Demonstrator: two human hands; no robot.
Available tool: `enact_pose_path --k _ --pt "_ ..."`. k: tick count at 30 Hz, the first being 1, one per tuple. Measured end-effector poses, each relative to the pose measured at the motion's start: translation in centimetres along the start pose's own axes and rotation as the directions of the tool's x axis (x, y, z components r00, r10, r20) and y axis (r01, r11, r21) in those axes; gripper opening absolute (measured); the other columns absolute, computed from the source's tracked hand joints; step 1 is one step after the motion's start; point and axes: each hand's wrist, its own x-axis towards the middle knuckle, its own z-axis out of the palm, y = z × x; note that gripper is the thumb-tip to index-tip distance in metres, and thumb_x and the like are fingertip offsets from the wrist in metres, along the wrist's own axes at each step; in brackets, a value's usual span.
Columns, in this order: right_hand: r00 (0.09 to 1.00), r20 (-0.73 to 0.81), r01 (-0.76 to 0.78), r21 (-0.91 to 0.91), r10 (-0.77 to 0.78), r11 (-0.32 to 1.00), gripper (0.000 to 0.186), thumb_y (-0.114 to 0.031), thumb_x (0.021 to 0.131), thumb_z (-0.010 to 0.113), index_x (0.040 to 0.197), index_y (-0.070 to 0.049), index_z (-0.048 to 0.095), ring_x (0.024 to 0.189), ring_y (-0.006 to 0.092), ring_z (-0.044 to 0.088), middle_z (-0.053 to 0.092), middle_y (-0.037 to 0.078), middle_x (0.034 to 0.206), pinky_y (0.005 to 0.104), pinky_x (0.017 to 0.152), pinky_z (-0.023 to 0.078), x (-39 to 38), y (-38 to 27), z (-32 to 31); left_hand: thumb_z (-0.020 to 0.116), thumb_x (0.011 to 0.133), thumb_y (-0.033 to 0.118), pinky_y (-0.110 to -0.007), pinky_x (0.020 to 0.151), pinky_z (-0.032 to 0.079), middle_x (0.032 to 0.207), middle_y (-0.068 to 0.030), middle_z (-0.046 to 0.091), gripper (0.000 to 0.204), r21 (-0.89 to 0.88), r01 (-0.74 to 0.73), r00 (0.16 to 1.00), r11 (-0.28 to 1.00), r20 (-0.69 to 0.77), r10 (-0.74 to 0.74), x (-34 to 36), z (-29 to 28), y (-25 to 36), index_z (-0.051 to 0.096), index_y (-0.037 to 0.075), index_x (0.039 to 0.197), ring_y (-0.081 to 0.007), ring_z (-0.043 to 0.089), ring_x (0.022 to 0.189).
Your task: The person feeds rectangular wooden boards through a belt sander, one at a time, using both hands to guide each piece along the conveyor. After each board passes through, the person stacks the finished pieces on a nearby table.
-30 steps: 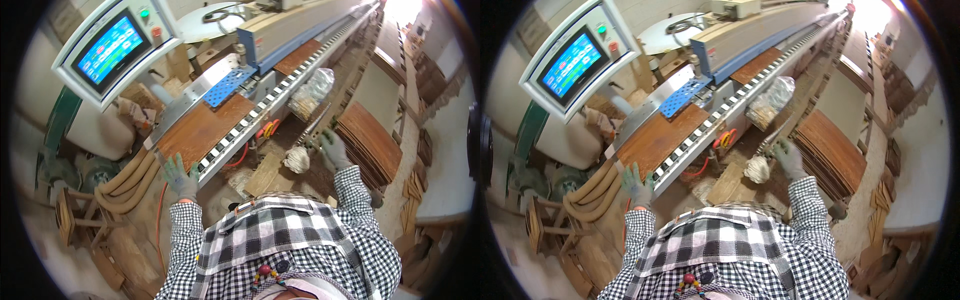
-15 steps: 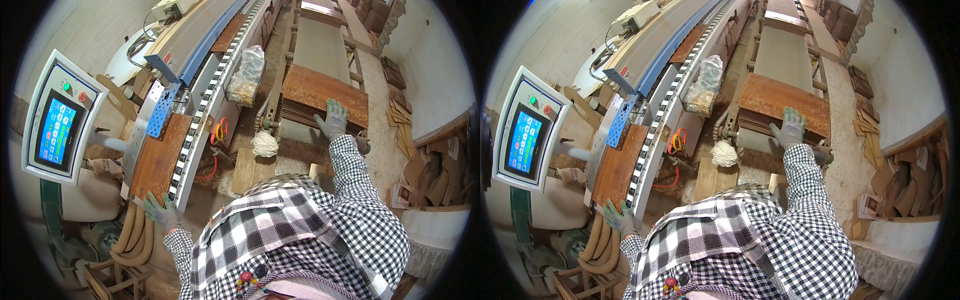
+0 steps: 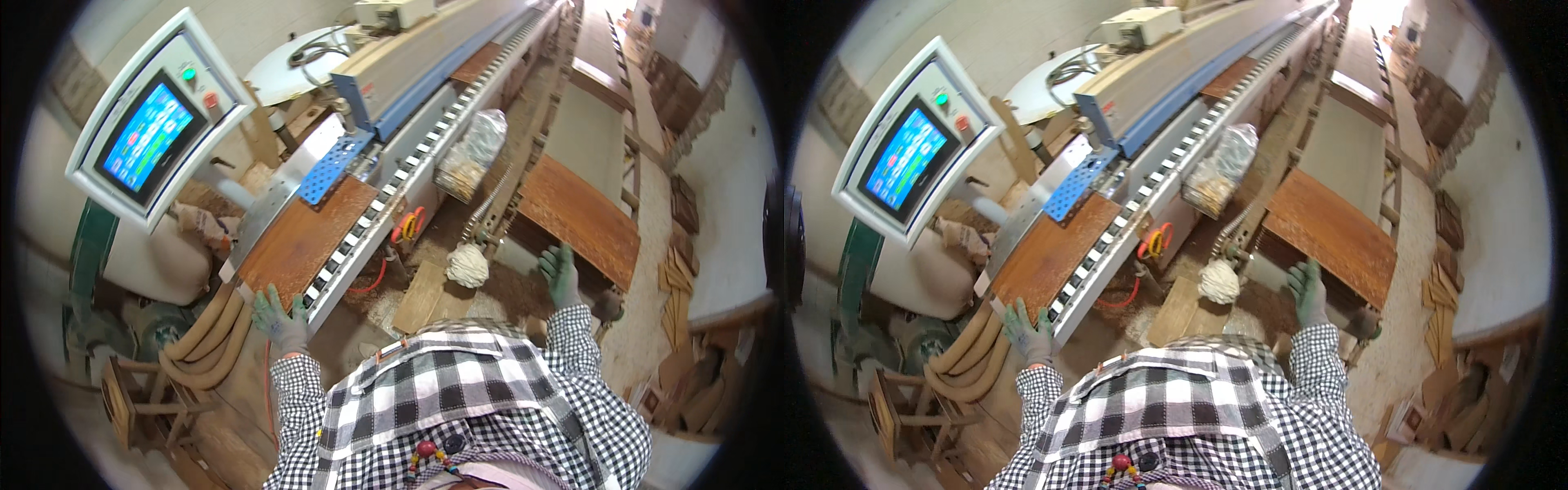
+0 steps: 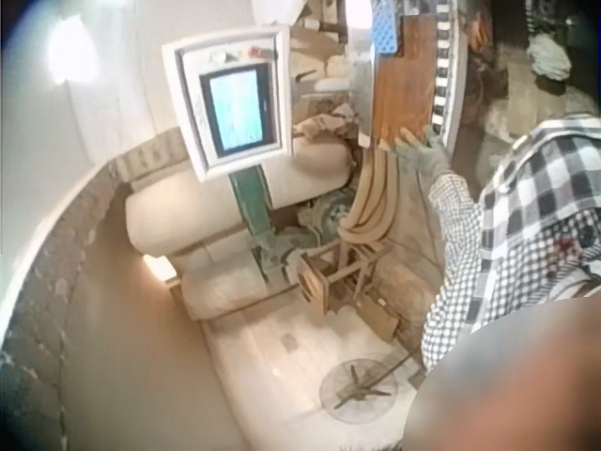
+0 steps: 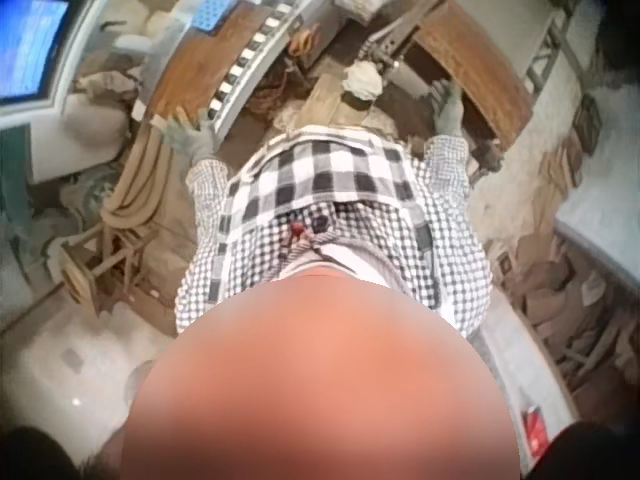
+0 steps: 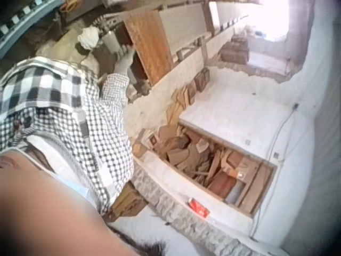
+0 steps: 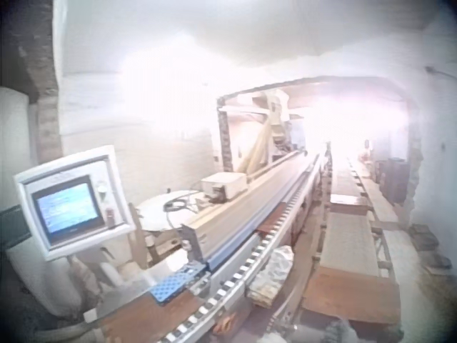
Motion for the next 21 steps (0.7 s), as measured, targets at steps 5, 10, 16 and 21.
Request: enact_pose_path --k 5,10,16,21 --pt "0.952 -0.284 0.223 0.392 -0.114 0.892 0.097 -0.045 0.084 0.074 0.153 -0.009 0.018 0.135 0.0356 0.039 0.025 0.020 0.154 0.0446 0.116 0.030 3.4 -1.2 -2.9 0.056 0.089 0.056 -0.056 0.118 0.013 0.157 -0.0140 0.027 0.073 -0.075 0.034 0.999 0.997 0.029 -0.031 -0.3 -1.4 1.0 0.033 0.023 0.151 -0.0367 0.024 0.144" --pt "0.901 -0.404 0.318 0.373 -0.156 0.871 0.078 -0.042 0.087 0.072 0.149 -0.013 0.034 0.125 0.0359 0.047 0.035 0.018 0.147 0.0439 0.111 0.037 3.9 -0.5 -2.6 0.056 0.089 0.057 -0.055 0.119 0.007 0.158 -0.0146 0.024 0.075 -0.079 0.054 0.997 0.995 0.059 -0.049 -0.5 -2.0 1.3 0.034 0.021 0.151 -0.0360 0.021 0.145" --pt "0.901 -0.400 0.310 0.322 -0.168 0.894 0.076 -0.044 0.089 0.069 0.149 -0.016 0.034 0.120 0.0341 0.052 0.038 0.017 0.143 0.0422 0.109 0.038 2.8 -0.7 -1.3 0.058 0.088 0.056 -0.055 0.119 0.006 0.158 -0.0154 0.024 0.076 -0.141 0.050 0.997 0.989 0.071 -0.040 -0.4 -2.1 0.7 0.034 0.020 0.151 -0.0355 0.020 0.146" --pt "0.908 -0.378 0.308 0.316 -0.179 0.897 0.085 -0.048 0.087 0.069 0.153 -0.015 0.026 0.128 0.0346 0.046 0.023 0.018 0.154 0.0424 0.112 0.037 2.0 -0.5 -1.4 0.060 0.088 0.054 -0.052 0.119 0.009 0.157 -0.0158 0.026 0.077 -0.240 0.069 0.997 0.968 0.051 -0.059 -1.2 -1.8 -0.8 0.034 0.020 0.151 -0.0356 0.021 0.145"
